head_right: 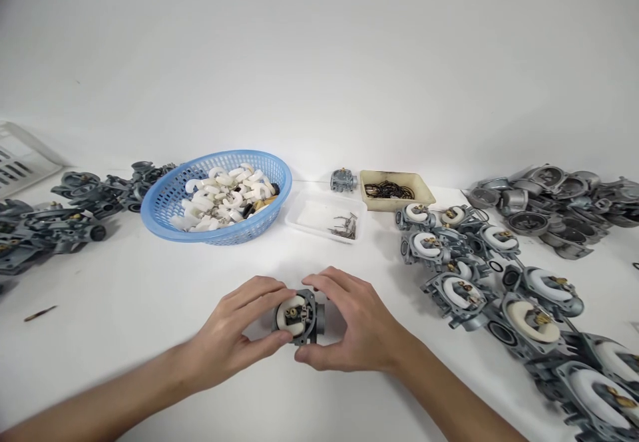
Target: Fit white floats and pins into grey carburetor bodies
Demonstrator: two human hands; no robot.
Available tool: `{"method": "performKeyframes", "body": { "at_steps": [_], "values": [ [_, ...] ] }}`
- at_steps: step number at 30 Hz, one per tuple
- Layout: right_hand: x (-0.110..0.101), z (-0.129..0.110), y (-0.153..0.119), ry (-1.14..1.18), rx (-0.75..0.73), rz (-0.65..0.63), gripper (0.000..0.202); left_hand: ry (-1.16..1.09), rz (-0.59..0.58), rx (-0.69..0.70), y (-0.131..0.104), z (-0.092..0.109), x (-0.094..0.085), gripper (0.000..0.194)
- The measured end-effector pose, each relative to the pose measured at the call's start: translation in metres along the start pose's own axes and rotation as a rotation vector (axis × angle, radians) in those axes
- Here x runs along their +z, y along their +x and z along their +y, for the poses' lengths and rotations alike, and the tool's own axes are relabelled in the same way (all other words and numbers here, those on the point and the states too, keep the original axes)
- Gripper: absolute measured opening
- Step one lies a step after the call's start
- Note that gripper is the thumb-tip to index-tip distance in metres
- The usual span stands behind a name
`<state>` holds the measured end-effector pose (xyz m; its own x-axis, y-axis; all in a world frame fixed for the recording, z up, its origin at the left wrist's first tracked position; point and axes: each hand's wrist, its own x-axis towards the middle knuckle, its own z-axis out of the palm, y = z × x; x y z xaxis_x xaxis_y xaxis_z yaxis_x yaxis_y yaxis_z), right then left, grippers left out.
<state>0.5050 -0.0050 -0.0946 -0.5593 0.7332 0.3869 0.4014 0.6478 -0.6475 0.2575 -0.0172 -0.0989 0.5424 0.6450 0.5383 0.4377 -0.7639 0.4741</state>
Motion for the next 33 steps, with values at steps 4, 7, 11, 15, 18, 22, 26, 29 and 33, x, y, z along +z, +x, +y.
{"method": "performKeyframes", "body": {
  "at_steps": [4,7,11,15,18,22,26,29,33],
  "values": [
    [-0.003,-0.006,0.001,0.064,-0.143,0.139,0.037,0.002,0.001,0.007,0.001,0.000,0.000,0.037],
    [-0.003,-0.011,-0.001,0.036,-0.184,0.196,0.032,0.002,0.010,0.011,0.002,0.001,-0.001,0.037],
    [0.001,-0.016,-0.004,-0.040,-0.232,0.221,0.030,0.001,0.006,0.001,0.002,0.000,-0.001,0.038],
    [0.003,-0.018,-0.005,-0.113,-0.257,0.225,0.027,0.003,-0.007,-0.008,-0.001,-0.002,0.000,0.041],
    [0.004,-0.017,-0.005,-0.114,-0.255,0.228,0.025,0.004,-0.016,-0.011,-0.001,-0.002,0.001,0.041],
    [0.004,-0.016,-0.004,-0.119,-0.243,0.229,0.027,-0.005,-0.008,-0.013,0.000,-0.001,0.000,0.039],
    [0.003,-0.017,-0.003,-0.102,-0.242,0.216,0.030,0.000,-0.005,-0.025,0.000,-0.001,0.001,0.040],
    [0.003,-0.018,-0.002,-0.103,-0.248,0.203,0.026,0.003,-0.008,-0.032,-0.001,-0.002,0.001,0.040],
    [0.004,-0.018,-0.003,-0.090,-0.245,0.186,0.026,-0.008,-0.001,-0.027,-0.001,-0.001,0.002,0.041]
  ]
}}
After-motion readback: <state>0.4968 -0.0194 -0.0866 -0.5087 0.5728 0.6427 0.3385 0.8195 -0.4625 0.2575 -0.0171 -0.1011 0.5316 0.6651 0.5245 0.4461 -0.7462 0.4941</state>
